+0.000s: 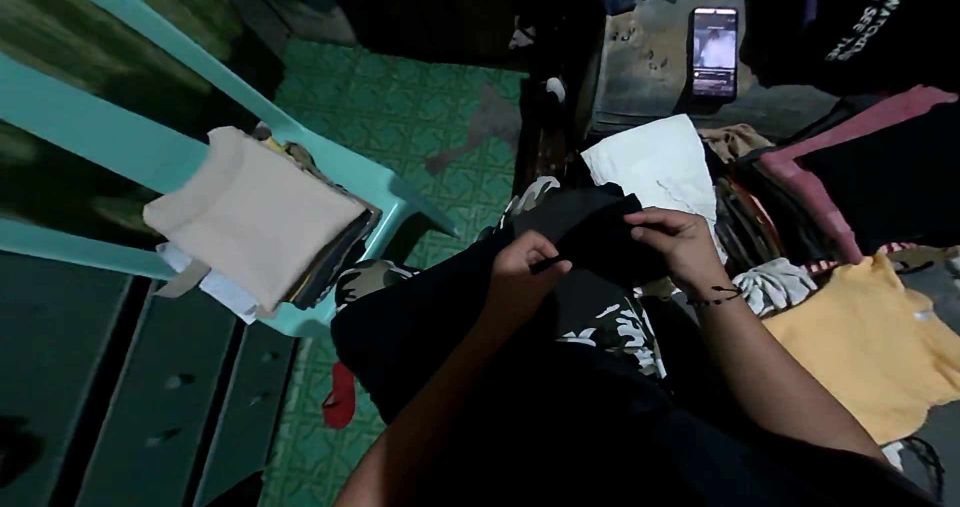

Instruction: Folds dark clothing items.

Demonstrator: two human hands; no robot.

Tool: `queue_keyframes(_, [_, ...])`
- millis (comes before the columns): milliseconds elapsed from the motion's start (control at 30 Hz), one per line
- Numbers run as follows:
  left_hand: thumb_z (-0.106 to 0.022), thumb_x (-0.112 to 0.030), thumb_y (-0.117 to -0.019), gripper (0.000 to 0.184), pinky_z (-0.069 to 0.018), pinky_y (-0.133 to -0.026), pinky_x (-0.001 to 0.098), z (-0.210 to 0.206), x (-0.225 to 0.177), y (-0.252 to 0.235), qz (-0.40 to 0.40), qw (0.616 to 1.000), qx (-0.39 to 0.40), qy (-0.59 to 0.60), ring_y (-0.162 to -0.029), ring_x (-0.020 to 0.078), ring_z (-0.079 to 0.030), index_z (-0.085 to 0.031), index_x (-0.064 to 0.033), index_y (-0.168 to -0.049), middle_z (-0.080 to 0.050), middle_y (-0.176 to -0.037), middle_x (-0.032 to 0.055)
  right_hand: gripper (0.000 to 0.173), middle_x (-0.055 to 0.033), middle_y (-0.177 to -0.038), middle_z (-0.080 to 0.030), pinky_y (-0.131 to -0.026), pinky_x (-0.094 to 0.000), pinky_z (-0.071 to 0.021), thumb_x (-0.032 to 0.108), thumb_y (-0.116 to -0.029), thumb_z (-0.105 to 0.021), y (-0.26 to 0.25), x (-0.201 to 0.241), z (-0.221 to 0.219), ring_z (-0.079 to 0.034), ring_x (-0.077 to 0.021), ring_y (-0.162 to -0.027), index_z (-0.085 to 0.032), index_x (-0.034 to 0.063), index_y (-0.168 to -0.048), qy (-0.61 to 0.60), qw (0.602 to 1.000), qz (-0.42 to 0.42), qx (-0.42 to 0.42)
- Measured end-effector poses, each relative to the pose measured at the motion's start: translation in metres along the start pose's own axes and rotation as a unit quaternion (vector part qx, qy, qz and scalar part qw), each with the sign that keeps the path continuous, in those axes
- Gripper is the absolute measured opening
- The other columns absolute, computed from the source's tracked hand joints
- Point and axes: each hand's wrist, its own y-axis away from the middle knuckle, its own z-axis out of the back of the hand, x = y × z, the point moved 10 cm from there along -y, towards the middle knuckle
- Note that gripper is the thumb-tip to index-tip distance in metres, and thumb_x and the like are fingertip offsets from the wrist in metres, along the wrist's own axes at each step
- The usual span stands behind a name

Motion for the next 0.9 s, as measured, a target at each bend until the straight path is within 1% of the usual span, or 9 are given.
queue_keyframes(67, [-0.077,-0.008,-0.0897,0.028,-0.0594,-0.073,0.0327,0.002,0.024,0.004,0.015,1.0,-0.011,0.024,-0.079,0.0128,-0.07,-0.063,-0.002,-0.113,-0.072,-0.089,0.0077,0.025,-0.0026,-0.114,-0.074,-0.086,-0.0268,-0.0573,-0.003,-0.096,-0.062,-0.004,-0.012,-0.006,-0.068,-0.0073,-0.094,-0.074,0.0063,-0.115,0.038,0.998,-0.034,0.029])
queue_keyframes(133, [-0.074,-0.01,-0.0929,0.035,-0.0584,-0.078,0.0348,0.003,0.042,0.007,0.069,0.997,-0.019,0.009,-0.082,0.0137,-0.07,-0.061,-0.0031,-0.125,-0.073,-0.093,0.0089,0.027,-0.006,-0.11,-0.072,-0.084,-0.0284,-0.0572,0.001,-0.0979,-0.063,-0.007,-0.024,-0.008,-0.068,-0.0093,-0.09,-0.069,0.0062,-0.123,0.07,0.995,-0.061,0.022])
queue_keyframes(200, [-0.072,-0.015,-0.0954,0.041,-0.0576,-0.076,0.0342,0.007,0.049,0.01,0.102,0.994,-0.032,-0.004,-0.079,0.0133,-0.069,-0.058,-0.0063,-0.132,-0.073,-0.092,0.0085,0.033,-0.0087,-0.104,-0.069,-0.078,-0.0333,-0.0563,0.013,-0.1005,-0.065,-0.01,-0.034,0.001,-0.065,-0.0137,-0.085,-0.062,0.007,-0.133,0.076,0.992,-0.097,-0.03])
queue_keyframes(300, [-0.072,-0.016,-0.0952,0.052,-0.0593,-0.079,0.037,0.011,0.05,0.014,0.084,0.995,-0.052,-0.003,-0.084,0.0161,-0.071,-0.051,-0.0057,-0.142,-0.074,-0.098,0.0099,0.046,-0.0157,-0.112,-0.068,-0.077,-0.0418,-0.0581,0.032,-0.1021,-0.063,-0.021,-0.056,0.016,-0.067,-0.0213,-0.088,-0.057,0.0032,-0.137,0.078,0.98,-0.163,-0.087])
queue_keyframes(433, [-0.072,-0.016,-0.0945,0.055,-0.0595,-0.076,0.0338,0.025,0.051,0.022,0.038,0.995,-0.089,-0.017,-0.085,0.0149,-0.069,-0.05,-0.0068,-0.143,-0.071,-0.11,0.0083,0.044,-0.0104,-0.096,-0.067,-0.072,-0.0408,-0.0544,0.046,-0.1002,-0.063,-0.037,-0.068,0.016,-0.062,-0.0175,-0.077,-0.068,0.0046,-0.115,0.1,0.967,-0.223,-0.074])
queue_keyframes(567, [-0.069,-0.019,-0.0966,0.05,-0.0584,-0.076,0.0315,0.054,0.05,0.04,0.008,0.988,-0.141,-0.066,-0.09,0.0141,-0.068,-0.052,-0.0068,-0.143,-0.068,-0.117,0.0092,0.046,-0.008,-0.081,-0.061,-0.065,-0.0412,-0.0496,0.049,-0.0943,-0.07,-0.05,-0.071,0.016,-0.055,-0.0165,-0.068,-0.067,0.0032,-0.097,0.118,0.962,-0.235,-0.069])
queue_keyframes(667, [-0.067,-0.016,-0.0975,0.043,-0.0587,-0.081,0.0325,0.077,0.05,0.063,-0.052,0.975,-0.182,-0.113,-0.097,0.0156,-0.067,-0.057,-0.0025,-0.138,-0.067,-0.119,0.0127,0.044,-0.0059,-0.073,-0.06,-0.062,-0.0414,-0.0468,0.049,-0.0917,-0.074,-0.055,-0.072,0.009,-0.053,-0.0154,-0.063,-0.068,0.0052,-0.086,0.131,0.962,-0.236,-0.05])
queue_keyframes(767, [-0.067,-0.018,-0.0966,0.039,-0.0525,-0.101,0.0444,0.103,0.046,0.086,-0.076,0.946,-0.211,-0.235,-0.114,0.0252,-0.065,-0.063,-0.0003,-0.131,-0.067,-0.123,0.0165,0.027,-0.0053,-0.075,-0.063,-0.065,-0.0396,-0.0489,0.031,-0.0934,-0.075,-0.061,-0.071,0.004,-0.056,-0.0137,-0.066,-0.07,0.0055,-0.085,0.117,0.968,-0.22,-0.037])
queue_keyframes(900, [-0.064,-0.027,-0.0977,0.039,-0.0418,-0.104,0.0631,0.138,0.056,0.117,-0.052,0.901,-0.26,-0.343,-0.126,0.0388,-0.058,-0.066,-0.0024,-0.128,-0.064,-0.13,0.02,0.02,-0.0017,-0.073,-0.059,-0.062,-0.0326,-0.0461,0.022,-0.0967,-0.069,-0.064,-0.07,0.008,-0.053,-0.0094,-0.064,-0.065,0.0066,-0.085,0.051,0.975,-0.2,-0.08])
